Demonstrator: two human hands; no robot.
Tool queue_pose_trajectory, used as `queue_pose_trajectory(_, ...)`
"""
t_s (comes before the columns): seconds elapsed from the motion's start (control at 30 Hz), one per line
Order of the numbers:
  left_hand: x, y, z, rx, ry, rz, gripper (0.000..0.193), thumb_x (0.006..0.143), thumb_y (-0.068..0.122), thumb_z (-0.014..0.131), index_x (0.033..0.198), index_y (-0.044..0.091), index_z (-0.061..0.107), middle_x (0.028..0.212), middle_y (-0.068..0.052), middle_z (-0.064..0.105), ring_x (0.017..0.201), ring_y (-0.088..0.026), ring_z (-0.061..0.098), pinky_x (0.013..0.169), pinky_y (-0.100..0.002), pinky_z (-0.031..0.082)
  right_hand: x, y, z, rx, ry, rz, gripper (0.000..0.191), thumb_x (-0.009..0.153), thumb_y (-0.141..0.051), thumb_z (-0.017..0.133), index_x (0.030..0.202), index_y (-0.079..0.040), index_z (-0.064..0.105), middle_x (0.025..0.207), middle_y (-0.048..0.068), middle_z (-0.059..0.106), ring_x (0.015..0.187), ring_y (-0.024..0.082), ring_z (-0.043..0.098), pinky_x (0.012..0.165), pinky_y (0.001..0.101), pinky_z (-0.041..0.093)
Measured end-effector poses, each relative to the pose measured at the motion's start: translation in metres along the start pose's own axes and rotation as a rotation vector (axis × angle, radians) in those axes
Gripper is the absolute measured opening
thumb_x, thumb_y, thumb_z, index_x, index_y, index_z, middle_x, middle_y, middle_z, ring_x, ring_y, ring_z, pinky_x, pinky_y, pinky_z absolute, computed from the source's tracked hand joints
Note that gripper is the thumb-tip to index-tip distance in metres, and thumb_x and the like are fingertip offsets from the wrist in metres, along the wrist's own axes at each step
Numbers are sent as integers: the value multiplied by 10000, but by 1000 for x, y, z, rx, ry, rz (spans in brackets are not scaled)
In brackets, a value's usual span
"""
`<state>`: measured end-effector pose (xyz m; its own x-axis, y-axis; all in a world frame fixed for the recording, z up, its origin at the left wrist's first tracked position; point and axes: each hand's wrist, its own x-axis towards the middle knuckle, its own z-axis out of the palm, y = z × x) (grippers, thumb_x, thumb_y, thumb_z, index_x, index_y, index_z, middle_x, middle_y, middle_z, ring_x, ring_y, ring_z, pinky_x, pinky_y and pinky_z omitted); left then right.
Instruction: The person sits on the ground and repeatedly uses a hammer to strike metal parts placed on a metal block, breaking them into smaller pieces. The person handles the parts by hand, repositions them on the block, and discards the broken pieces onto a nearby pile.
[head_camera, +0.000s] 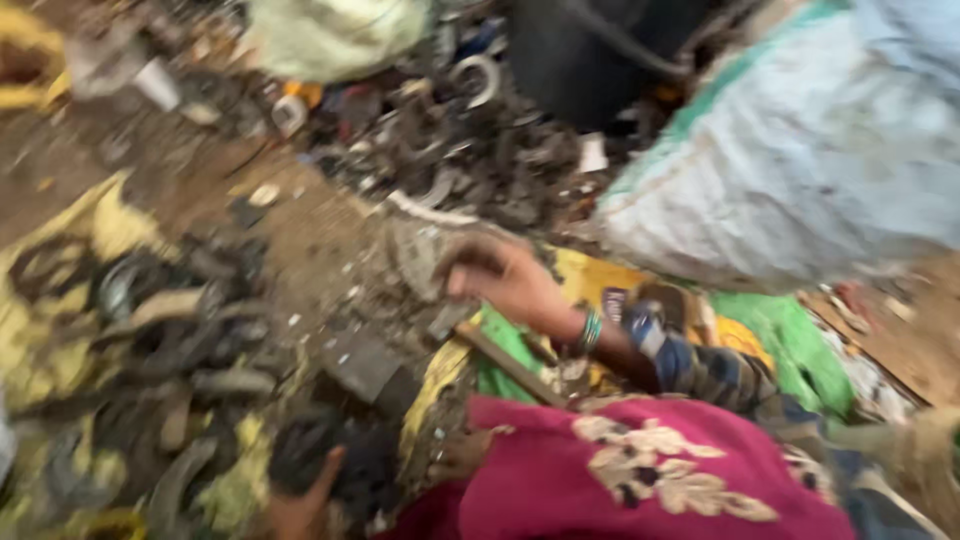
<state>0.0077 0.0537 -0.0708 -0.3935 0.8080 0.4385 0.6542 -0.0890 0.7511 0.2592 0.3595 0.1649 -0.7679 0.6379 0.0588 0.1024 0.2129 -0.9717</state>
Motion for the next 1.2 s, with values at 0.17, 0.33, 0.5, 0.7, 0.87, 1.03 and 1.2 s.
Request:
queue_pose_trajectory(0.17,0,88,61,-1047,-102,-613,1064,691,290,928,1542,-10,365,1467,-189,545,1333,-296,555,1110,-434,472,-53,53,96,-350,-392,-425,955,727,-321,910,1507,-34,439,1514,249,462,1409,370,462,1131,463,411)
queue_pose_trajectory(0.33,23,116,61,-746,-513,-331,1084,799,407,851,1606,5,250,1508,-218,499,1330,-291,532,1119,-429,467,-74,122,68,-3,-426,166,809,762,-148,870,1457,-63,464,1354,113,616,1249,211,596,1044,389,504)
queue_pose_trajectory(0.5,34,103,28,-422,-508,-238,686,909,455,777,1423,33,609,1283,-164,733,1146,-268,728,1002,-402,574,-82,163,38,-80,-459,244,684,779,-11,830,1415,-44,580,1197,109,729,1070,184,684,935,353,564)
queue_pose_trajectory(0.7,14,47,-70,312,87,-825,550,890,460,777,1281,84,690,1177,-209,713,1076,-381,693,973,-459,526,-84,150,57,36,-555,411,639,751,21,804,1350,-57,593,1174,37,737,1028,136,692,876,307,588)
queue_pose_trajectory(0.87,0,11,-134,512,463,-722,365,941,242,756,1233,28,709,1190,-224,716,1087,-400,685,967,-478,521,-82,137,63,-65,-625,420,628,759,-19,831,1354,-73,637,1140,51,769,1004,119,693,861,305,585)
queue_pose_trajectory(1.03,-1,-19,-117,701,314,-740,425,861,160,772,1266,52,701,1228,-199,694,1136,-396,624,1051,-499,441,-84,141,60,-304,-615,353,680,701,-80,886,1334,-85,636,1104,50,789,987,122,727,875,295,597)
queue_pose_trajectory(1.2,2,-43,-78,887,163,-842,509,727,221,834,1192,67,695,1179,-178,663,1175,-391,558,1035,-574,356,-88,142,58,-205,-615,421,656,730,-88,869,1338,-79,622,1112,71,782,981,130,719,862,299,600)
